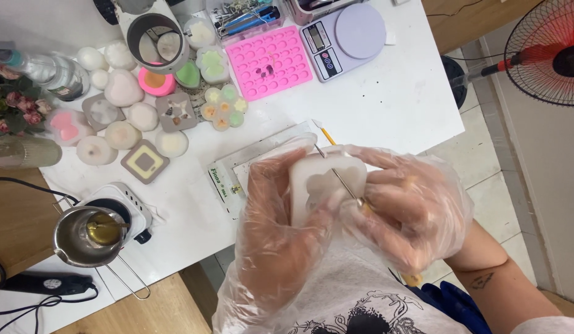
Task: Preparing a silicone candle mold by using an awl to thread a wick through the bottom.
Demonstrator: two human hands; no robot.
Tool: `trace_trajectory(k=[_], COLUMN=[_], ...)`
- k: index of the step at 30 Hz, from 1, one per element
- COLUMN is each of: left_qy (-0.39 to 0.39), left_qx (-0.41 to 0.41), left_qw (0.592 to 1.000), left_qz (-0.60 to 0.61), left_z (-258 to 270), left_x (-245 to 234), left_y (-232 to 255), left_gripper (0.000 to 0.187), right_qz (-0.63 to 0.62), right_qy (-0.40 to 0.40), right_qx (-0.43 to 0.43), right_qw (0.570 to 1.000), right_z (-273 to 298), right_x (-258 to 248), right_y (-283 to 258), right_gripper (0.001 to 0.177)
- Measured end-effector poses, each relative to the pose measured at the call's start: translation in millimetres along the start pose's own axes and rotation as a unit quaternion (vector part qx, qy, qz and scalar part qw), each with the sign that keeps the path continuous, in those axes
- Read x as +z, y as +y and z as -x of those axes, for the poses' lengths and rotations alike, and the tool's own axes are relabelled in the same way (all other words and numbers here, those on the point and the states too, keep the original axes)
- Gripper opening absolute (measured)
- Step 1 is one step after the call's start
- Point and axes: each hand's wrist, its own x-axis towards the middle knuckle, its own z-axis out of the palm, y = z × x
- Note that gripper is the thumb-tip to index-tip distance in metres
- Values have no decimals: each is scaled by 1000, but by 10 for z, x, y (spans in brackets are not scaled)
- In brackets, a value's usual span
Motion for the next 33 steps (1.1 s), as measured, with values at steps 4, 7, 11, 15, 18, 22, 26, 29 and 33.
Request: trace_trajectory(k=[4, 7, 11, 15, 18, 22, 26, 29, 33], left_qy=[56, 85, 95, 127, 188, 208, 187, 153, 141], left_qx=[38, 53, 49, 57, 27, -18, -24, 16, 64], left_qw=[997, 994, 993, 989, 982, 977, 964, 943, 957], left_qz=[-32, -34, -50, -54, -14, 48, 189, 295, 246], left_z=[13, 29, 69, -38, -155, -179, -162, -149, -159], left_x=[24, 54, 65, -7, -153, -396, -655, -796, -917], left_y=[-197, -196, -141, -152, -105, -214, -573, -827, -1077], left_gripper=[47, 46, 46, 42, 40, 44, 55, 62, 72], right_qz=[72, 119, 90, 79, -21, -281, -213, -280, -142], right_qy=[4, 6, 49, 42, 94, 204, 332, 302, 185], right_qx=[-96, -99, -168, -187, 10, 184, 141, 280, 334], right_qw=[993, 988, 980, 978, 995, 919, 908, 867, 913], right_z=[173, 115, 223, 1062, 1020, 796, 135, -14, -421], right_x=[31, 13, 94, 345, 209, 135, 757, 1065, 1385], right_y=[-64, -126, -6, 74, -322, 268, 979, 1417, 1909], right_gripper=[43, 40, 35, 28, 27, 17, 10, 14, 16])
